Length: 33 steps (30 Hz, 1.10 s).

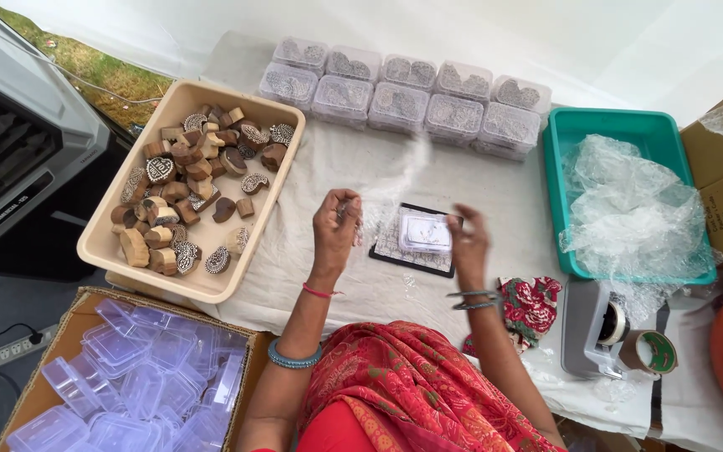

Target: The person wraps a small rectangular object in bubble wrap on a table. They smooth the wrap around the item, fold the edges, and press it down to secure the package.

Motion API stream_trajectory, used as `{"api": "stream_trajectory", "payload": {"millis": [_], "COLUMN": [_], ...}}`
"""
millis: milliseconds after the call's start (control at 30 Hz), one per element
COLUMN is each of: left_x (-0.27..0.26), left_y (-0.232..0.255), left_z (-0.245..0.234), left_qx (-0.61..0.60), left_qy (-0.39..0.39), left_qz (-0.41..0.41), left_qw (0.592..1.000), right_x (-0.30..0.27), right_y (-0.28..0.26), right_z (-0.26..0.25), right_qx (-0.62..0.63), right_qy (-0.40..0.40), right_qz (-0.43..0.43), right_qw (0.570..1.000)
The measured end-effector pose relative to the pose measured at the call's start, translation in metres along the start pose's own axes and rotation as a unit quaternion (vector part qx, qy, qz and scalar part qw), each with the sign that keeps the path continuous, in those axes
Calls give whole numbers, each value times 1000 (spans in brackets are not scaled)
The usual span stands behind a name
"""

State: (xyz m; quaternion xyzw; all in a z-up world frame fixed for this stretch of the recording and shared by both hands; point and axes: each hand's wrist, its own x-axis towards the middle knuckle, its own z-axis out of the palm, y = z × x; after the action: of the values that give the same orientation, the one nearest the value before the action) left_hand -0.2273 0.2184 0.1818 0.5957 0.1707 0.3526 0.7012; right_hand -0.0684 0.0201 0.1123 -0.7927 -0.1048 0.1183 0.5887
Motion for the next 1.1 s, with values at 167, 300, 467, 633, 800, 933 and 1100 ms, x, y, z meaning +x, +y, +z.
{"api": "stream_trajectory", "payload": {"millis": [167, 300, 467, 633, 800, 933, 1100], "left_x": [-11, -18, -26, -40, -49, -53, -40], "left_y": [10, 25, 6, 11, 3, -21, -57], "left_z": [-2, -16, -47, -71, -102, -118, -101], "left_qx": [-38, -151, -227, -323, -282, -201, -127], "left_qy": [-38, -45, -59, -29, 29, 38, 124], "left_qz": [-29, -95, -56, -87, -70, -77, -122], "left_qw": [998, 983, 971, 942, 956, 976, 976], "right_x": [10, 15, 35, -2, 16, 25, 33], "right_y": [-29, -55, 35, -22, -14, -6, 15], "right_z": [57, 85, 148, 130, 97, 68, 44], "right_qx": [65, 201, 204, 259, 339, 369, 352], "right_qy": [-93, -304, -433, -502, -248, -162, -89], "right_qz": [-83, -38, -38, -49, -10, -14, -20], "right_qw": [990, 930, 877, 824, 907, 915, 932]}}
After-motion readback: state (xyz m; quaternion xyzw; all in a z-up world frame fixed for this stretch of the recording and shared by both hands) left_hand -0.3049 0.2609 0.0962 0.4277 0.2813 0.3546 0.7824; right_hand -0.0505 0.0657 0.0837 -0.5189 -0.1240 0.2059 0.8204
